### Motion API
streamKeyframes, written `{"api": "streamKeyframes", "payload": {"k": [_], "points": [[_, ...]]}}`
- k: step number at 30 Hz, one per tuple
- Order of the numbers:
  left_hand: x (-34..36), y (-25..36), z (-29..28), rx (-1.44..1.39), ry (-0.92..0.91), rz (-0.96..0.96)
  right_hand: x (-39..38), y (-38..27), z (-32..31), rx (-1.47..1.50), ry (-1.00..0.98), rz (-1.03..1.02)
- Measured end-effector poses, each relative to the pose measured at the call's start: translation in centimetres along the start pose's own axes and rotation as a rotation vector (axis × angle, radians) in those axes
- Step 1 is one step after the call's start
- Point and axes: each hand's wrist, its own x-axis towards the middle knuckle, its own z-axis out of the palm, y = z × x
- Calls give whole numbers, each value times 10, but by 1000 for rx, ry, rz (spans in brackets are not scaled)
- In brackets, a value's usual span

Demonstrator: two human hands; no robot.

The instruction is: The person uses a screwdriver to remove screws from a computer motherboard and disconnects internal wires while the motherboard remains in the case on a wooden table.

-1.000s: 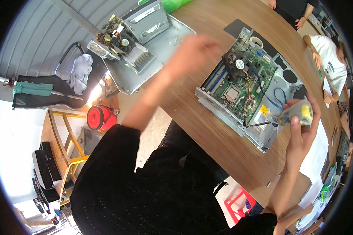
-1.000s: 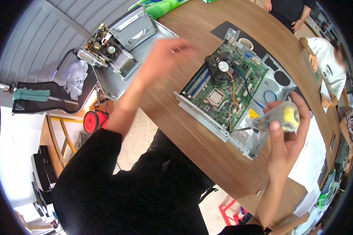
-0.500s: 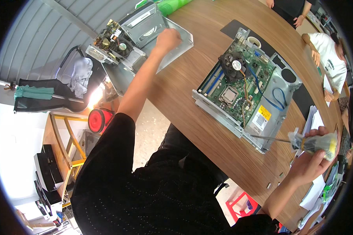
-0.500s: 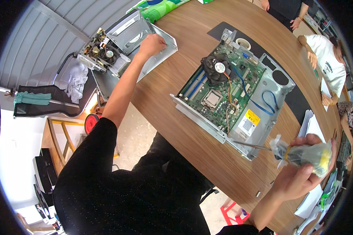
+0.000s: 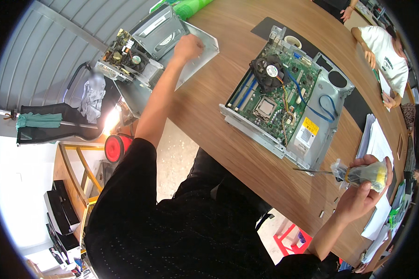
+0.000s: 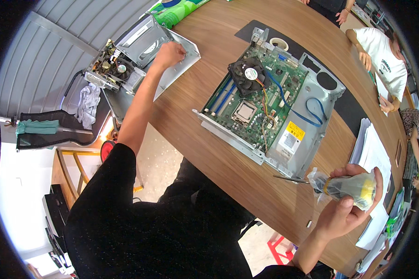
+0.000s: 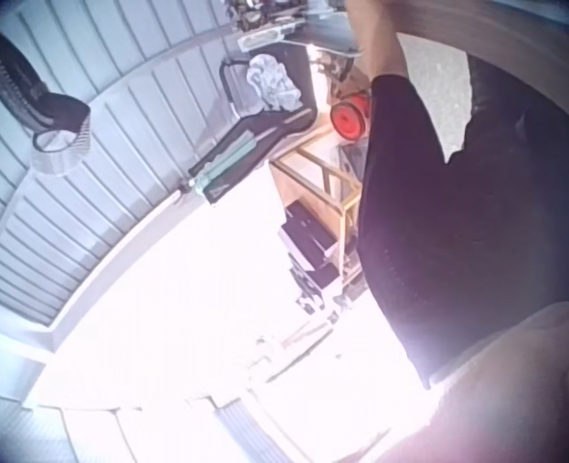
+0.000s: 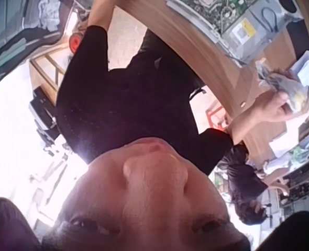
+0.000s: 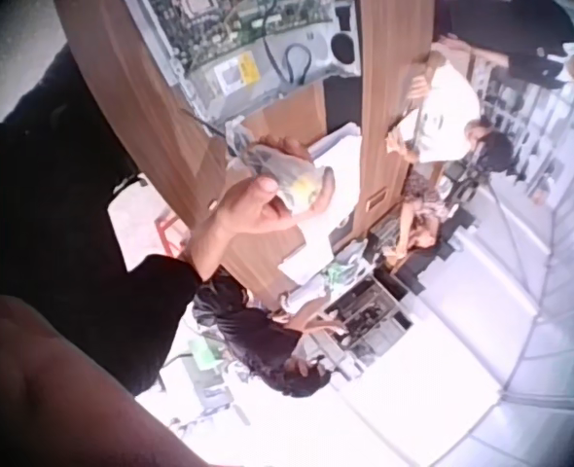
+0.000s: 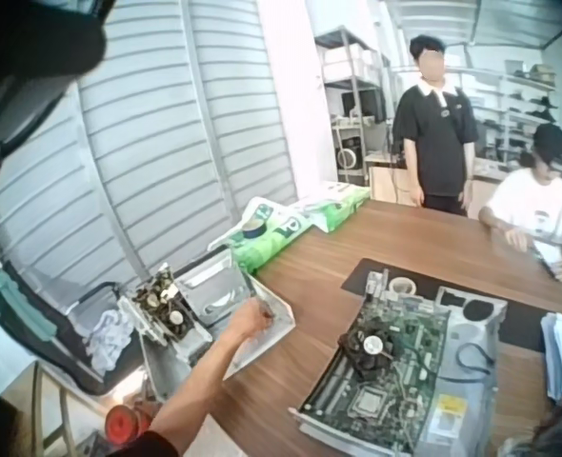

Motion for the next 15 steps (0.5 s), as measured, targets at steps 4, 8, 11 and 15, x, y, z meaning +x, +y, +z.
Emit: {"api": "streamKeyframes", "payload": {"k": [4,8,11,15], "points": [[0,-8,-1,-74,-20,38,-3,4,4,7,-11,8],[0,-12,2,-93,32,78,-5,4,11,24,-1,5],[5,2,9,-168,-12,89,-6,-2,8,-11,23,7],[5,-2,2,-22,17,136,-2,-3,5,-25,-18,12]]}}
